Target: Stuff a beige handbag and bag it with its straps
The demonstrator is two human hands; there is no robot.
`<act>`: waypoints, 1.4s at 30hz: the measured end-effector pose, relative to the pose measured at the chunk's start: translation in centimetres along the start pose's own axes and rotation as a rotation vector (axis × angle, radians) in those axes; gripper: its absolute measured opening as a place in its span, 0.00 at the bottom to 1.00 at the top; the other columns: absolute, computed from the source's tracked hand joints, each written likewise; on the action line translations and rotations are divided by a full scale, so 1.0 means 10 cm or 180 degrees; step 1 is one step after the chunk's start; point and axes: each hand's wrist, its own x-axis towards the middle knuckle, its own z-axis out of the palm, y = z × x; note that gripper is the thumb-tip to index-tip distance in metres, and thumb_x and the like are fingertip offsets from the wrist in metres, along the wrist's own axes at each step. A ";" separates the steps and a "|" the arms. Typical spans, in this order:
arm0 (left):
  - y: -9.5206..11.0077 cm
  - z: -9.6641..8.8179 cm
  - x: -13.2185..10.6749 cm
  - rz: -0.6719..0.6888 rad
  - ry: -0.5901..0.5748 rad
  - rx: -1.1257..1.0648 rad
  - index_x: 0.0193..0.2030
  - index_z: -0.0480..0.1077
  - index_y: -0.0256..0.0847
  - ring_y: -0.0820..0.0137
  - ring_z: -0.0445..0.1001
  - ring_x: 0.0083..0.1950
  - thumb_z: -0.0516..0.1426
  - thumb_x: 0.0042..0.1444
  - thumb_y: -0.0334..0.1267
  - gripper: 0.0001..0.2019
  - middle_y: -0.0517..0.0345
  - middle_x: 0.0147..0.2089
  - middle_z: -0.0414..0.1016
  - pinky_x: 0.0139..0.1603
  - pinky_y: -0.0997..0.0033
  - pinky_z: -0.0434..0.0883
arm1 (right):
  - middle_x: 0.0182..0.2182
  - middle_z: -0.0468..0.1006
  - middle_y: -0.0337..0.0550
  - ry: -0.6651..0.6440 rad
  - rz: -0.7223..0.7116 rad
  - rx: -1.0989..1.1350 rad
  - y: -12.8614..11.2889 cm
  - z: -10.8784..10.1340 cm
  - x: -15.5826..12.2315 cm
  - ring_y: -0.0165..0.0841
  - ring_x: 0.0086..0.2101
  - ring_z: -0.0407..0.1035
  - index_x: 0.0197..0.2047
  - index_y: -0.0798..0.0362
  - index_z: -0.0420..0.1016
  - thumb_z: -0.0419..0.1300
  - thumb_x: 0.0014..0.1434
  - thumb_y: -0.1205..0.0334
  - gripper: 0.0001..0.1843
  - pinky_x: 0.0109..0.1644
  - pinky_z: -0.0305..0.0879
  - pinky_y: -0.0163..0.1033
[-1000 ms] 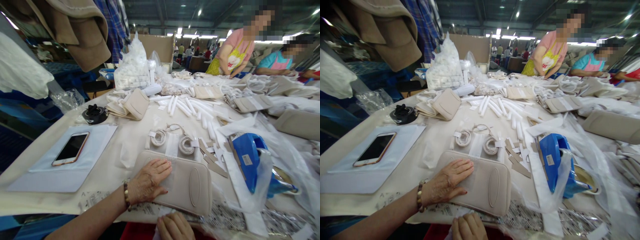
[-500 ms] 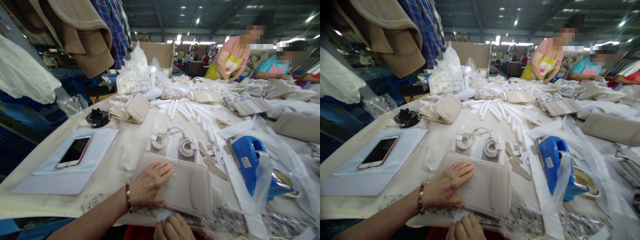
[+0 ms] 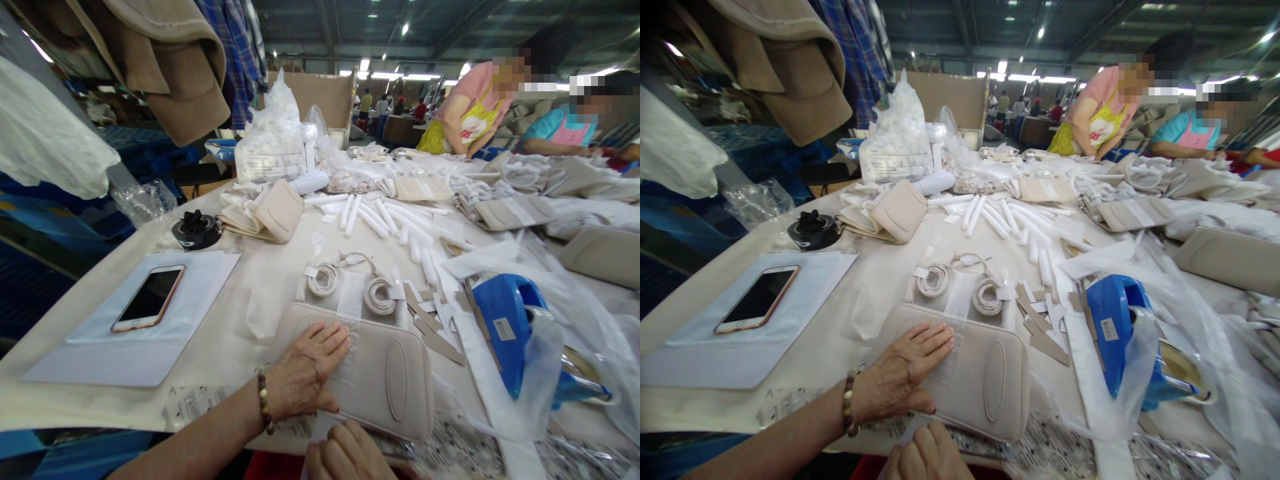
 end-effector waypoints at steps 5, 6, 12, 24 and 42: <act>-0.04 0.00 -0.03 0.0116 0.0064 -0.0071 0.63 0.55 0.31 0.59 0.50 0.69 0.60 0.49 0.43 0.36 0.41 0.67 0.54 0.68 0.54 0.49 | 0.16 0.64 0.37 -0.0544 -0.0126 0.0543 0.41 -0.28 0.33 0.28 0.19 0.56 0.22 0.56 0.67 0.44 0.60 0.77 0.20 0.22 0.51 0.35; -0.05 0.02 -0.04 0.0148 0.0137 -0.0095 0.63 0.54 0.32 0.60 0.50 0.68 0.58 0.50 0.42 0.35 0.43 0.67 0.54 0.69 0.55 0.49 | 0.18 0.65 0.38 -0.0683 -0.0027 0.0730 0.49 -0.29 0.37 0.29 0.20 0.56 0.23 0.56 0.67 0.43 0.62 0.76 0.20 0.23 0.52 0.35; -0.07 0.08 -0.07 0.0180 0.0483 -0.0214 0.62 0.56 0.33 0.65 0.54 0.67 0.49 0.54 0.30 0.27 0.47 0.65 0.59 0.68 0.57 0.53 | 0.29 0.73 0.41 -0.1017 0.0783 0.1614 0.90 -0.12 0.32 0.29 0.30 0.64 0.32 0.55 0.70 0.43 0.67 0.68 0.17 0.37 0.65 0.33; -0.11 0.02 -0.08 0.0366 0.0660 -0.0282 0.48 0.69 0.32 0.64 0.59 0.65 0.49 0.51 0.29 0.18 0.47 0.60 0.66 0.67 0.63 0.57 | 0.23 0.69 0.38 -0.1491 0.1078 0.1720 1.24 0.07 0.26 0.27 0.25 0.65 0.32 0.54 0.72 0.43 0.68 0.58 0.20 0.29 0.61 0.30; -0.04 0.07 -0.13 0.0469 0.1370 -0.0569 0.38 0.70 0.33 0.67 0.70 0.42 0.47 0.55 0.23 0.12 0.51 0.35 0.73 0.46 0.68 0.72 | 0.22 0.66 0.37 -0.1453 0.1270 0.1457 1.19 0.17 0.16 0.28 0.24 0.59 0.25 0.54 0.64 0.46 0.66 0.63 0.18 0.28 0.52 0.33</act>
